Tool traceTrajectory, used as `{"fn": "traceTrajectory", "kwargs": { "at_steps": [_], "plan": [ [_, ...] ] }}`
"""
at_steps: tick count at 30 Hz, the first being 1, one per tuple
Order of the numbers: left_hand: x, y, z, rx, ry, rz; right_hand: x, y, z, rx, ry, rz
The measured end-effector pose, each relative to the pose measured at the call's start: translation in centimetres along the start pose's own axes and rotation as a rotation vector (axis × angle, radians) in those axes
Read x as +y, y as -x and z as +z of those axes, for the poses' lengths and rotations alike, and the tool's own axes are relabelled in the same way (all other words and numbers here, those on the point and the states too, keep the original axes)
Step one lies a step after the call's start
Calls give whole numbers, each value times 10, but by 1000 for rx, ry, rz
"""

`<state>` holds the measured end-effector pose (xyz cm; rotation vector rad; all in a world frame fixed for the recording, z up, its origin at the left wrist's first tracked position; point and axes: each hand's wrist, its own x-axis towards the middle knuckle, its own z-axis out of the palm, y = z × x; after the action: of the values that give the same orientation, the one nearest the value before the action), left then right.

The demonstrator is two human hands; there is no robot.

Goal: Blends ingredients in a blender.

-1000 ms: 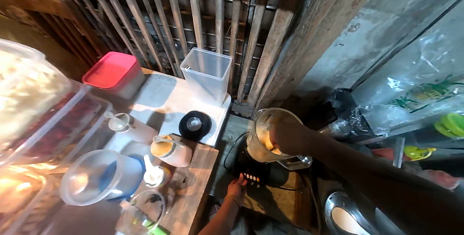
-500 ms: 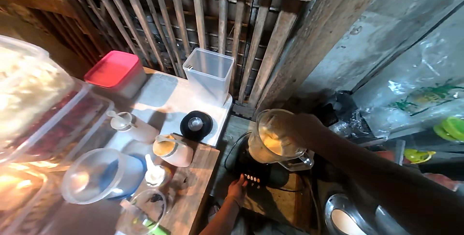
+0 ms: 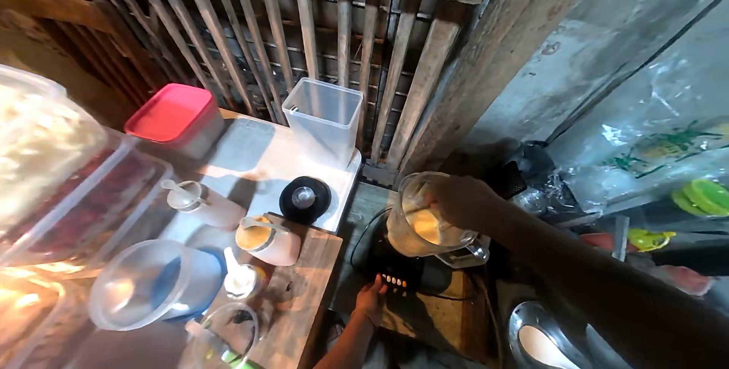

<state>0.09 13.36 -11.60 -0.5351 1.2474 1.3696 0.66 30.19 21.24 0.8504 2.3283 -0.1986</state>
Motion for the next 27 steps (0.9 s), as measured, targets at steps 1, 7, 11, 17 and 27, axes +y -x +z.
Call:
{"fn": "traceTrajectory", "kwargs": {
  "at_steps": [1,7,11,17,27],
  "plan": [
    [0,0,0,1,6,1,-1,2,0,24,39,60],
    [4,1,4,40,-39,-10,12,18,-8,-128,11,65],
    [3,-3,8,79,-94,-7,19,28,-17,-8,0,135],
    [5,6,-2,17,-63,18,-7,13,-1,-23,109,140],
    [3,17,-20,64,-56,-17,-8,-5,1,51,27,72]
  ]
}}
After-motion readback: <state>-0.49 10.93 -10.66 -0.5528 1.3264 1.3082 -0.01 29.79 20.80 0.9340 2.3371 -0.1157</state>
